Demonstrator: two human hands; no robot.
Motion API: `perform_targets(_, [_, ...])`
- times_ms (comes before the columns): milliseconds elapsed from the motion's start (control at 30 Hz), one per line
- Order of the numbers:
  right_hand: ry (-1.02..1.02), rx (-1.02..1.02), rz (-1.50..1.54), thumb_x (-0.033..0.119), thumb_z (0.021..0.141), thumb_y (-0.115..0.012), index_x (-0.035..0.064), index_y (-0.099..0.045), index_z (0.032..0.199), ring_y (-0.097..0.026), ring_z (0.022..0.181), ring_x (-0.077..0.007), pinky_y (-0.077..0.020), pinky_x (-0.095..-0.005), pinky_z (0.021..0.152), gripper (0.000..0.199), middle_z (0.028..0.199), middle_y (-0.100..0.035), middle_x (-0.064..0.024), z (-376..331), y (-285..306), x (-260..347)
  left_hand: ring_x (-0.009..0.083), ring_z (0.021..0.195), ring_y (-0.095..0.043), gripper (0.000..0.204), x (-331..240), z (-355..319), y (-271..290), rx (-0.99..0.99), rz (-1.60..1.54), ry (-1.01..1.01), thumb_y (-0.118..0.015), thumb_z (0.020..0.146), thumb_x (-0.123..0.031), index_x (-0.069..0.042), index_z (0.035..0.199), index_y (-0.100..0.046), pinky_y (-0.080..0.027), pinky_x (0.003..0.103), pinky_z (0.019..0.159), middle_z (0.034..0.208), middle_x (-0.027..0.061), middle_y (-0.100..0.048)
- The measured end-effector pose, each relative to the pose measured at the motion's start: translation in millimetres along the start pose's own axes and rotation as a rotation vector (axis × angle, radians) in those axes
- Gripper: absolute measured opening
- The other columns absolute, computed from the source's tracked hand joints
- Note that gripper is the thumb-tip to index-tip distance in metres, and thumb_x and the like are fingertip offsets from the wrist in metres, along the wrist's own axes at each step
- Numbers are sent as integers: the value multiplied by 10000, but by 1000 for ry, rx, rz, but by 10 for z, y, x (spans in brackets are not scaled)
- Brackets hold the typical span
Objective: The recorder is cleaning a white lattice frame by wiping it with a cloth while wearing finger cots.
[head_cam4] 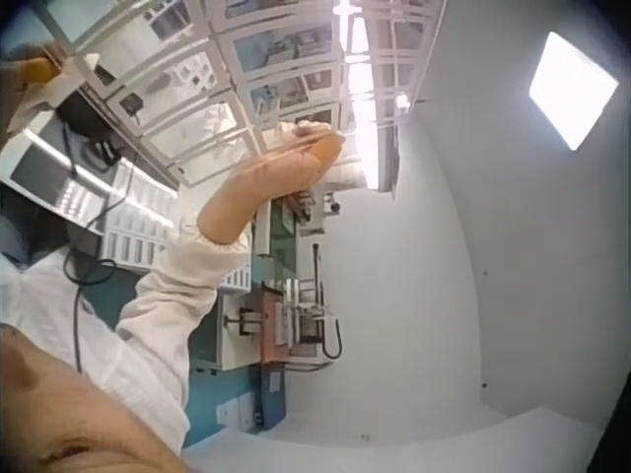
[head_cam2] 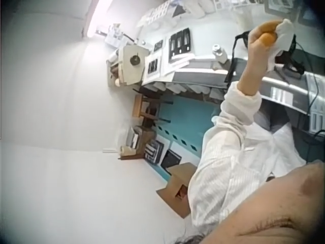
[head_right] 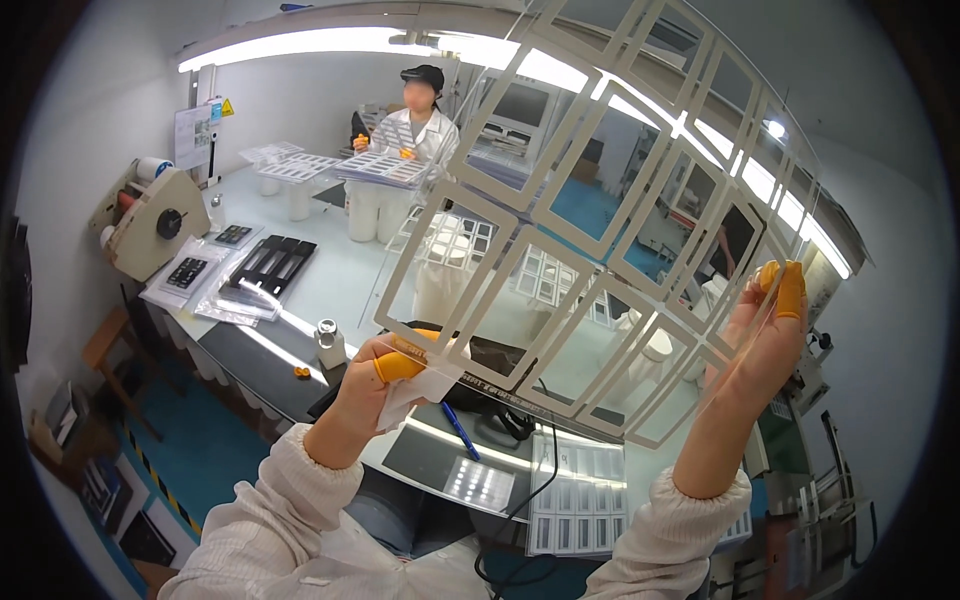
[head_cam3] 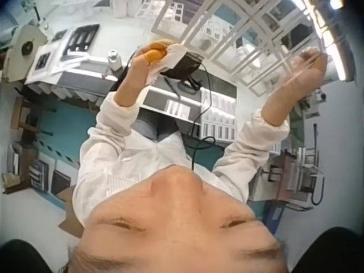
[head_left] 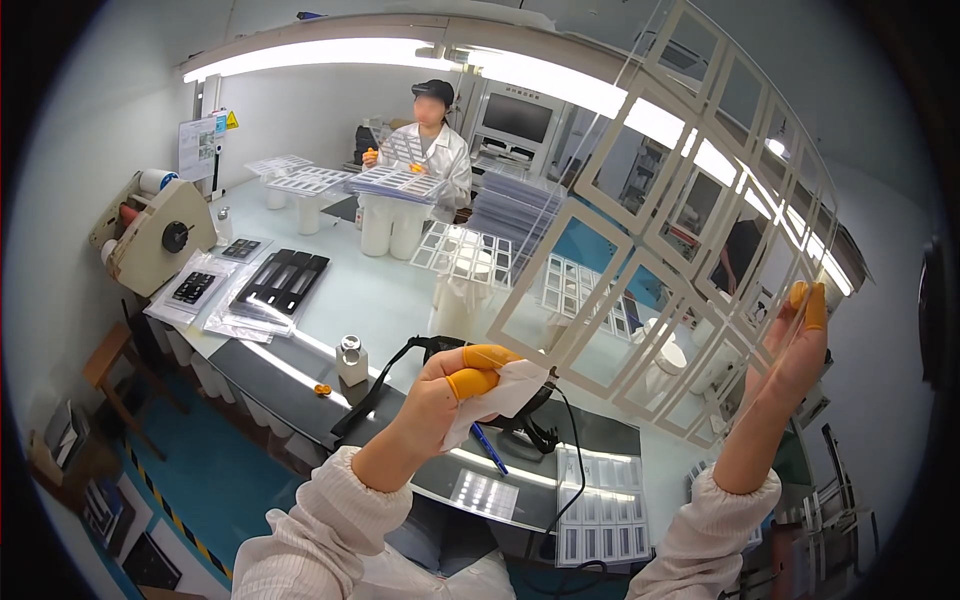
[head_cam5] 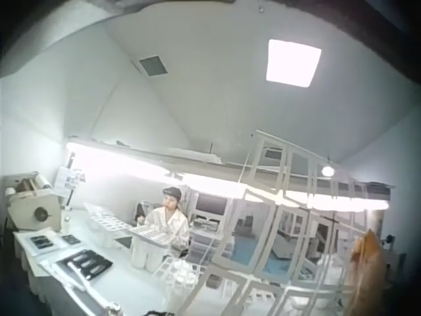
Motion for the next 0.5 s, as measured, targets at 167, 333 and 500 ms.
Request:
perform_targets(167, [-5,47,0,168,871,-562,-21,-555,963,-492,859,-129,-407,-227,834,210,911,-518,-69,77,186,-10,151,741,-599,290,-69,10,14,64,-2,-35,-460,814,-14,23,1082,-565,-496,220,618,922,110,-602])
perform_targets(333, [-1,112,0,154,884,-538,-5,-557,953,-484,807,-123,-404,-245,793,175,857,-519,-61,-86,247,-44,141,841,-600,313,-316,-3,-54,29,95,-136,-518,842,-75,51,1129,-533,-481,211,754,972,115,-609])
perform_targets(500, [41,141,-56,157,897,-516,26,-549,942,-463,757,-114,-382,-265,772,142,826,-521,-43,-222,321,-7,105,817,-589,352,-525,26,-250,2,458,-284,-599,844,-180,50,1105,-546,-466,191,728,943,79,-614])
Point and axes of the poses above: each hand's wrist, its own z-axis towards the middle knuckle, its own y-axis out of the back of the hand, x = y × z, the point moved 5 cm from there along z, towards the middle knuckle
